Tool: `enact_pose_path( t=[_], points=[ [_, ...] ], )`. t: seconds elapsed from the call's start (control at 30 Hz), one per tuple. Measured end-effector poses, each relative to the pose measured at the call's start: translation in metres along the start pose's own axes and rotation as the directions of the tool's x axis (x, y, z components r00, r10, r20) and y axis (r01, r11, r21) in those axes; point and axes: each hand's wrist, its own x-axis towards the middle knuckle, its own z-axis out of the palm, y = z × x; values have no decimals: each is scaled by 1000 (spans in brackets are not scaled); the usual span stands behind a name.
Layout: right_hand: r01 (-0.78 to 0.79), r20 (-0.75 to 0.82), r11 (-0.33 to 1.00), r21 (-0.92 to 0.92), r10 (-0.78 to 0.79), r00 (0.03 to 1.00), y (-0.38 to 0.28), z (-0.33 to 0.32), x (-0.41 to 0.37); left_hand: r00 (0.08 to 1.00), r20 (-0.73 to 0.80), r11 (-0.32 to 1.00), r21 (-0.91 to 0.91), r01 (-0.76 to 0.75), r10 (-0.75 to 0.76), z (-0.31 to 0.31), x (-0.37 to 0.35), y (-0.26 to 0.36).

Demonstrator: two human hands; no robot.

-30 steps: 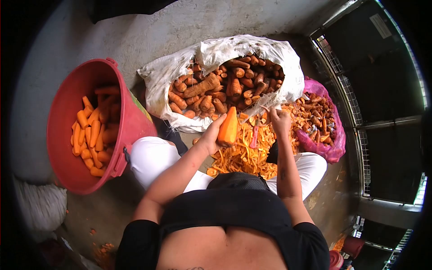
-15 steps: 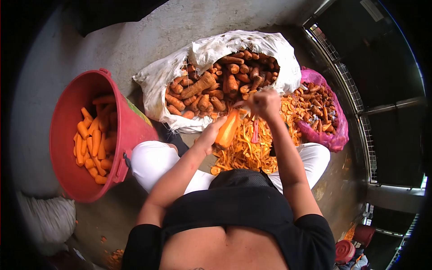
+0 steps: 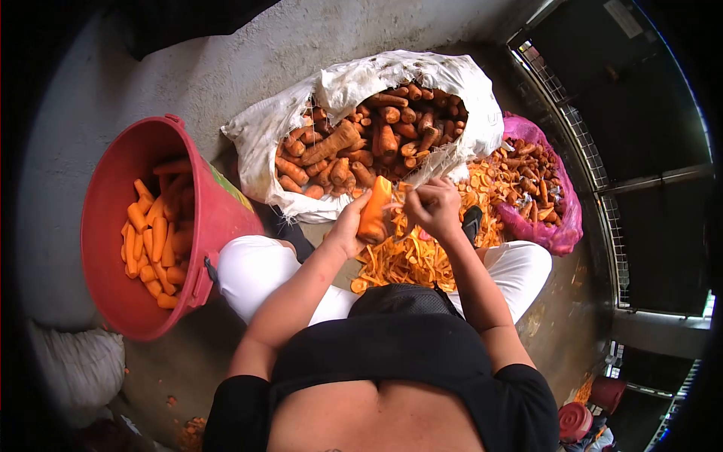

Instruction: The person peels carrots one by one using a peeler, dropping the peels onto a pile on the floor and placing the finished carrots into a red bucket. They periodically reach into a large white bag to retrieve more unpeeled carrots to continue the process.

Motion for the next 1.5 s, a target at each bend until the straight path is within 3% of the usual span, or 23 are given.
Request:
enact_pose_path(
  t=[0.07,0.17,0.4,0.5,0.57,0.63,0.7,0.77,0.83,0.87,0.9,0.93,1.0,1.03,1.1,1.13,1.33,1.43,1.47,1.5],
  points=[
    [140,1,990,31,-140,990,-12,3,4,999,-18,999,-11,36,-36,-4,-1,-1],
    [233,62,973,-4,-232,971,-18,4,10,997,-69,999,-27,40,-42,-9,2,-4],
    [284,83,959,-3,-283,956,-7,13,17,994,-113,1000,11,6,-5,-2,-2,-2],
    [136,41,965,-226,-130,991,49,22,24,996,-81,984,173,43,-29,4,-14,0],
    [37,-2,891,-453,-43,999,87,14,30,997,-7,975,209,81,-82,0,-17,-2],
    [-214,-144,793,-570,160,977,101,-1,32,995,-8,979,177,100,-100,5,-17,0],
    [-289,-290,773,-564,142,946,107,-11,27,997,2,994,86,72,-72,3,-11,0],
    [-515,-203,784,-346,474,857,80,-20,25,998,4,998,5,63,-63,5,-6,3],
    [-578,-32,814,-52,577,816,74,-9,9,999,-35,999,47,11,-10,5,-2,0],
    [-461,37,887,18,460,887,72,-3,-1,999,-48,998,59,-2,5,6,-1,-2],
    [-246,-41,969,22,246,968,49,-2,-2,998,-63,997,72,-14,19,6,-1,-3],
    [-104,-60,991,-81,100,993,28,-2,-2,1000,-17,999,44,15,-14,-1,2,-3],
    [31,32,1000,4,-31,999,6,-2,-4,994,80,997,-5,77,-77,-21,8,-3],
    [112,-29,992,64,-110,994,0,5,-3,997,2,997,-14,78,-78,-13,5,-2],
    [190,38,980,55,-192,981,-12,5,2,986,-151,997,-31,73,-77,3,-3,-1],
    [227,31,973,42,-228,973,-14,7,4,982,-149,993,-46,109,-115,-1,-3,-1],
    [275,67,956,98,-282,957,-8,13,13,997,-72,996,86,30,-24,0,-7,-2],
    [105,-31,990,92,-103,994,19,24,21,999,38,977,209,-30,23,4,-10,9],
    [-3,27,999,-51,4,1000,40,22,27,998,-46,980,196,39,-31,9,-17,9],
    [-106,66,974,-198,121,991,66,16,33,999,-9,981,190,52,-51,5,-18,7]
  ],
)
